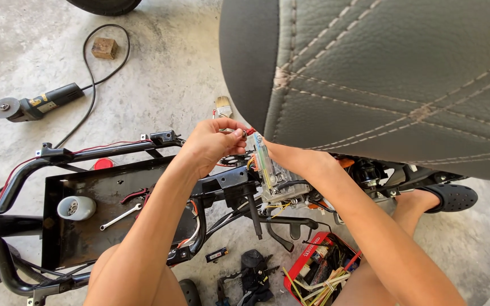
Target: The person sits on the floor and works on the electrical components of a scooter. They use pliers to strip and connect wires to a transparent control box, then use a wrench to tighten the terminals.
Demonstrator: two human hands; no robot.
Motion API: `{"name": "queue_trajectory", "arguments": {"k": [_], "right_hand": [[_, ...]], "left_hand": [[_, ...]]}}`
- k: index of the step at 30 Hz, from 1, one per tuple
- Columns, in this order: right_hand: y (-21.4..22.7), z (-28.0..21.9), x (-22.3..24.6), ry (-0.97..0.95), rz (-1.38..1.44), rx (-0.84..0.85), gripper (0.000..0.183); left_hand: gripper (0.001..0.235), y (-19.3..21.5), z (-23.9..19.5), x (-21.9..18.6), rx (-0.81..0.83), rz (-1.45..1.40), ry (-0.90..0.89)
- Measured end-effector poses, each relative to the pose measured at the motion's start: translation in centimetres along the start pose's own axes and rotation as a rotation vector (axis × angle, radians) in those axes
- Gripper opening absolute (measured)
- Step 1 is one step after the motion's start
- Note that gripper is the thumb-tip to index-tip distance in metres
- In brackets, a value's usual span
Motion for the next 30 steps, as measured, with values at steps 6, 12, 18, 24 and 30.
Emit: {"name": "queue_trajectory", "arguments": {"k": [6, 12, 18, 24, 30], "right_hand": [[-0.4, -0.3, -0.3, 0.007, 0.333, 0.066, 0.042], [3.5, -1.1, 1.5, 0.196, -0.172, -0.299, 0.023], [2.1, -0.4, 0.5, 0.148, 0.021, -0.263, 0.022], [0.5, -0.4, 0.9, 0.228, 0.022, -0.294, 0.023], [1.1, -1.2, 2.7, 0.337, -0.367, -0.467, 0.025]], "left_hand": [[0.014, 0.3, -0.2, -0.2, -0.008, 0.001, -0.006], [0.009, -0.1, 0.1, 0.1, 0.042, -0.021, -0.012], [0.01, -0.1, 0.8, 0.6, 0.004, 0.102, -0.067], [0.01, -0.4, 0.5, 0.0, -0.027, 0.167, -0.165], [0.016, -0.6, -0.3, -1.1, -0.109, 0.323, -0.307]]}}
Point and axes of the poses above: each hand's wrist, its own z-axis towards the middle knuckle, its own y-axis out of the back of the hand, x = y × z, the point moved 10 cm from there along z, towards the middle knuckle, and after that the axes turned 10 degrees about -z, right-handed, at the moved point
